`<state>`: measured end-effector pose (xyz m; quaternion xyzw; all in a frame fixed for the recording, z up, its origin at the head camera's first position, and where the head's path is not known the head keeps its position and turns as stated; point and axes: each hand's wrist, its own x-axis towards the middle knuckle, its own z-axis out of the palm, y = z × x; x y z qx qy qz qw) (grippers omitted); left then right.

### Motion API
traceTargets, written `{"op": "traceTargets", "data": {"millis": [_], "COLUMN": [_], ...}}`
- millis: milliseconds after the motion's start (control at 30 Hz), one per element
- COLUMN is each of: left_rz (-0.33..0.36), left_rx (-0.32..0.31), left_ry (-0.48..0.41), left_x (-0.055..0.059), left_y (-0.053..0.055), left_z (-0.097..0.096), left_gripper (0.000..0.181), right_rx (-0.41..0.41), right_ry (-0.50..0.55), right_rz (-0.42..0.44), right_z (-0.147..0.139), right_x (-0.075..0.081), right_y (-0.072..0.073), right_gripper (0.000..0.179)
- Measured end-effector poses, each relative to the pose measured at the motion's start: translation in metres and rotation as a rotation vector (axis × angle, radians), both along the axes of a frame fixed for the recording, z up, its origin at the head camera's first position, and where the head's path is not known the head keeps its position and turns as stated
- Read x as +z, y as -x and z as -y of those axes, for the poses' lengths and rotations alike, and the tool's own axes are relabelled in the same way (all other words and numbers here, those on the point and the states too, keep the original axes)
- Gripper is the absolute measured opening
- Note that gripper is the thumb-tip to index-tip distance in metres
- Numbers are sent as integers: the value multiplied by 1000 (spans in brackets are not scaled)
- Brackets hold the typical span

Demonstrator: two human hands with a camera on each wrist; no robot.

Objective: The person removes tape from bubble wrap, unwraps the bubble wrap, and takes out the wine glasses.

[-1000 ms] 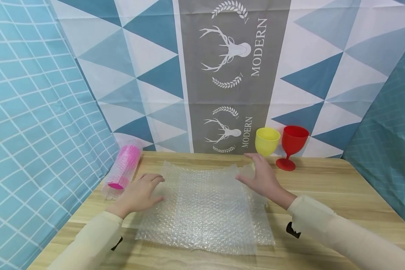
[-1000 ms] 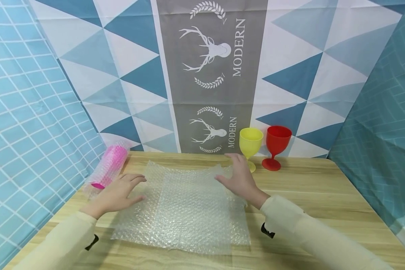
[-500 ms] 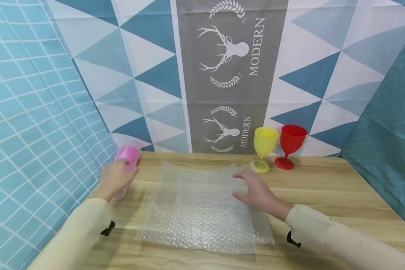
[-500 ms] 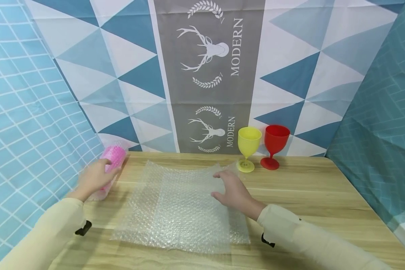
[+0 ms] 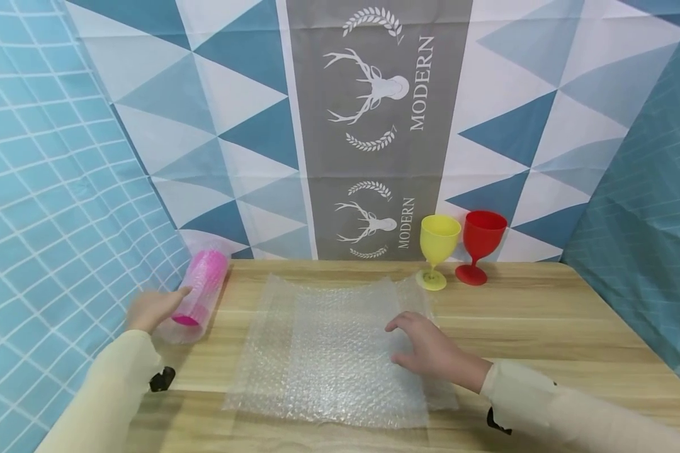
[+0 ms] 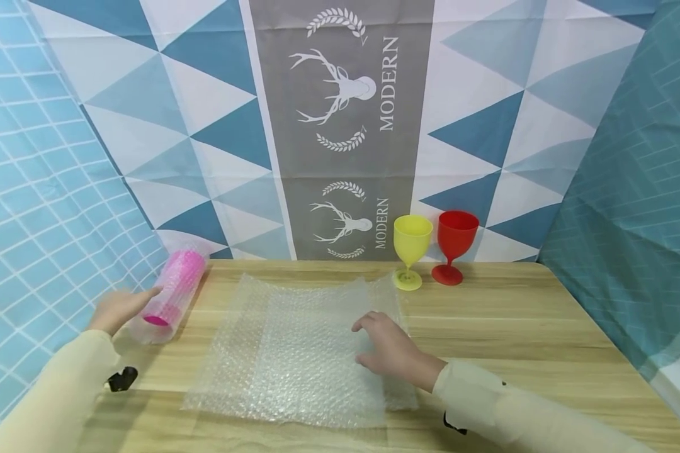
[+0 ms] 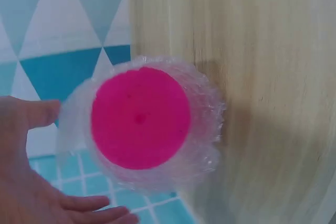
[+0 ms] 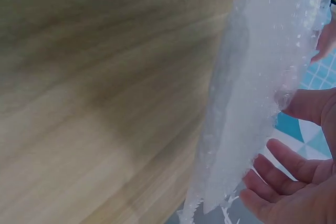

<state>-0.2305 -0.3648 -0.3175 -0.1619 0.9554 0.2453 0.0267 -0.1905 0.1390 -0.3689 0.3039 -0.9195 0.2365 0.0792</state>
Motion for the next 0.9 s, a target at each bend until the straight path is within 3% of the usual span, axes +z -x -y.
{"op": "traceTargets", "data": {"millis": [100, 200, 333, 567, 800, 900], "left_rz": [147, 201, 207, 202, 203, 211], "left_rx": [-47, -79, -129, -176, -139, -51], "left_ry": [-149, -297, -466, -647, -715, -907], "left_x": [-3, -10, -19, -29, -31, -30], "left_y": [2, 4, 8, 12, 14, 16], "left_z": [9, 15, 21, 29, 32, 36], "left_gripper": [104, 102, 95, 89, 89, 81], "right_rx": [1, 7, 12, -4, -103, -141], "right_ry": [-3, -16, -33, -38, 27, 71], "right_rz": [7, -7, -15, -9, 60, 91], "right_z": [-2, -5, -8, -10, -11, -12], "right_x": [-2, -5, -8, -9, -7, -7], "right_y": [-2, -3, -5, -7, -7, -6], "right_gripper": [39, 38, 39, 40, 43, 45]}}
